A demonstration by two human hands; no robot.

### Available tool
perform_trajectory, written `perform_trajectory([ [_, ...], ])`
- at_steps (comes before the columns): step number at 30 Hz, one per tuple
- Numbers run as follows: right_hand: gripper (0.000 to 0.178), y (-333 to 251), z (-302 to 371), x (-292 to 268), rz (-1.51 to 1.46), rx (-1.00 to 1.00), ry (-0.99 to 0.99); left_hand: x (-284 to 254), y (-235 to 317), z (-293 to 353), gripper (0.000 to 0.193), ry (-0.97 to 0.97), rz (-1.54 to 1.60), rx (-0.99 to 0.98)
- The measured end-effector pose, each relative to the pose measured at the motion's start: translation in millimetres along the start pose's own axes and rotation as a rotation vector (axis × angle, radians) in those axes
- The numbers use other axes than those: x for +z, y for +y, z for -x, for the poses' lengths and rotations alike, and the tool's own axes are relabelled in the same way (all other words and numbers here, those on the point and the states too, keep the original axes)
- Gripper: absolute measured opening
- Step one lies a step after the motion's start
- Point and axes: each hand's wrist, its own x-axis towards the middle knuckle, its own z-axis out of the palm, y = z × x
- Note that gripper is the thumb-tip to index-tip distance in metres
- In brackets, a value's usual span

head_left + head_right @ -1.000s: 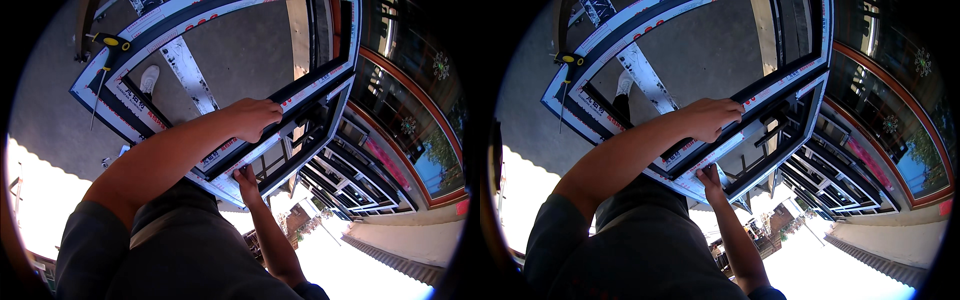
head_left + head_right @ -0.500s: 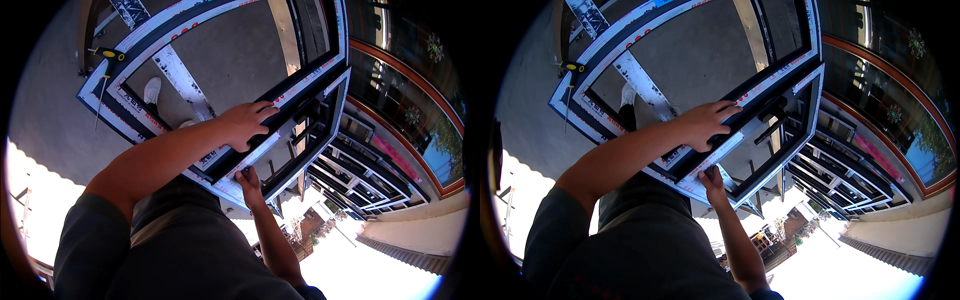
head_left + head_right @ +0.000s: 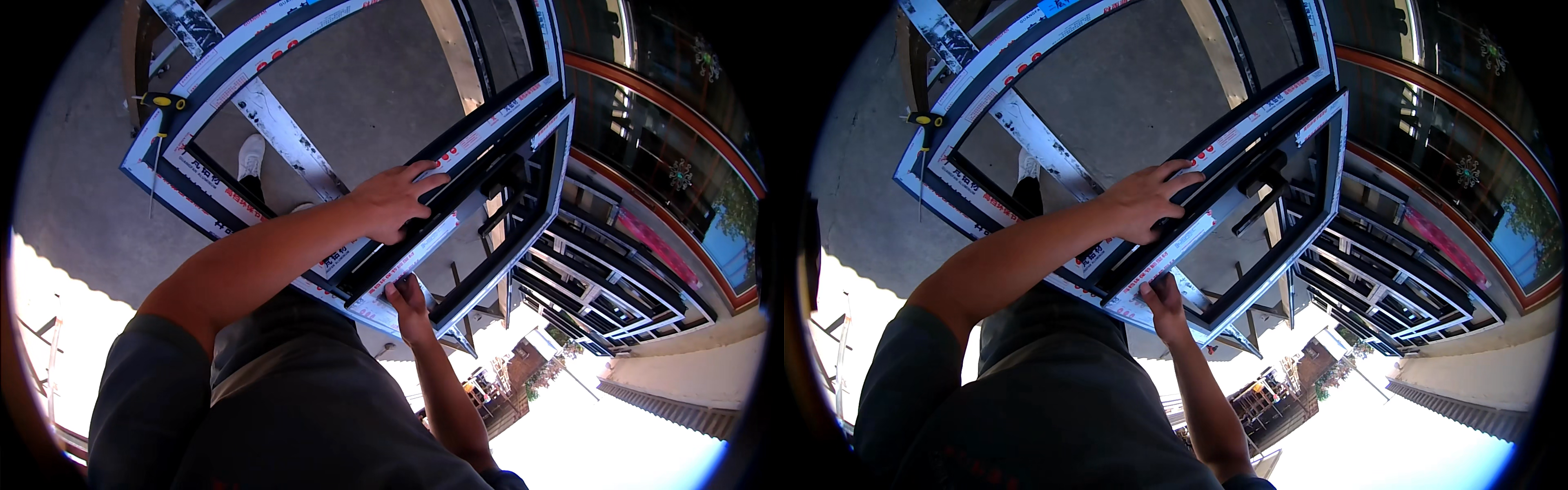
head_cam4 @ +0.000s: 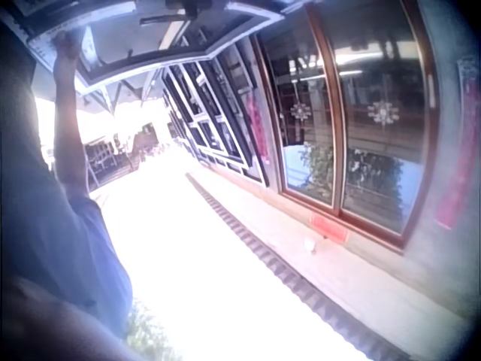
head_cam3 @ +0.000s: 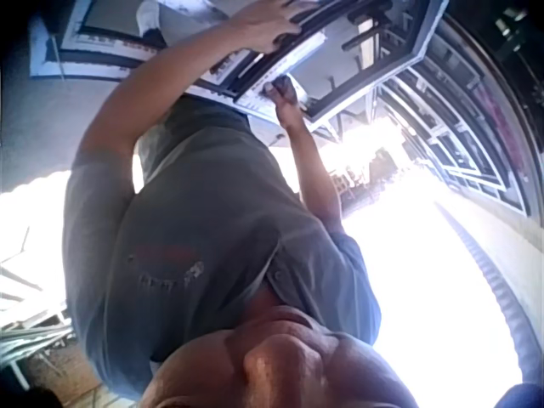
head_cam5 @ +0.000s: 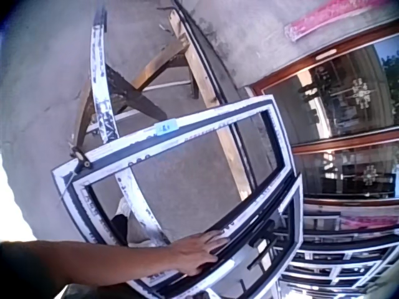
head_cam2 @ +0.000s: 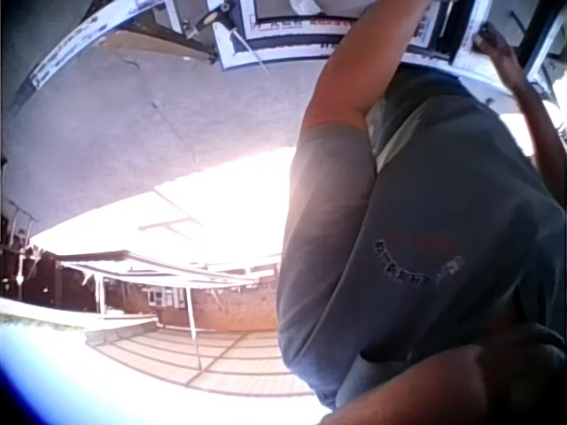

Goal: The person assembles a window frame by measuring sections with a tape measure, using a screwdriver to secure hardware, and fitting a glass pane into the frame.

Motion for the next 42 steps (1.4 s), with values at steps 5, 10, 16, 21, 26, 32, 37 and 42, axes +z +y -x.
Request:
perform_trajectory([
  [5, 0.056, -2.6, -3.6, 3.5, -0.007, 0.017, 0.003, 0.8, -11.9, 3.5, 0.054, 0.097, 0.076, 0.037],
  [10, 0.060, 3.6, -15.9, 5.0, -0.002, 0.062, 0.002, -10.9, -18.2, 3.3, 0.063, 0.057, 0.239, -0.071],
  [16, 0.062, 0.5, -20.9, 2.3, 0.048, 0.095, -0.019, -24.9, -16.7, -0.3, 0.063, -0.003, 0.296, -0.101],
  [21, 0.062, 7.3, -25.8, -5.0, 0.039, 0.101, -0.040, -26.8, -16.8, -1.7, 0.061, -0.020, 0.286, -0.097],
  [26, 0.062, 2.5, -26.9, -6.2, 0.089, 0.113, -0.034, -25.1, -17.7, -4.0, 0.059, -0.002, 0.287, -0.107],
  [32, 0.073, -16.6, -40.5, -12.9, 0.172, -0.005, 0.085, -25.8, -15.6, -5.3, 0.058, -0.013, 0.269, -0.130],
  [37, 0.081, -78.5, -73.5, 5.7, 0.154, -0.125, 0.363, -24.3, -15.7, -5.1, 0.057, -0.008, 0.333, -0.184],
  [42, 0.099, -95.5, -97.1, 16.2, 0.253, 0.004, 0.569, -30.7, -11.2, -15.9, 0.049, 0.105, 0.456, -0.307],
])
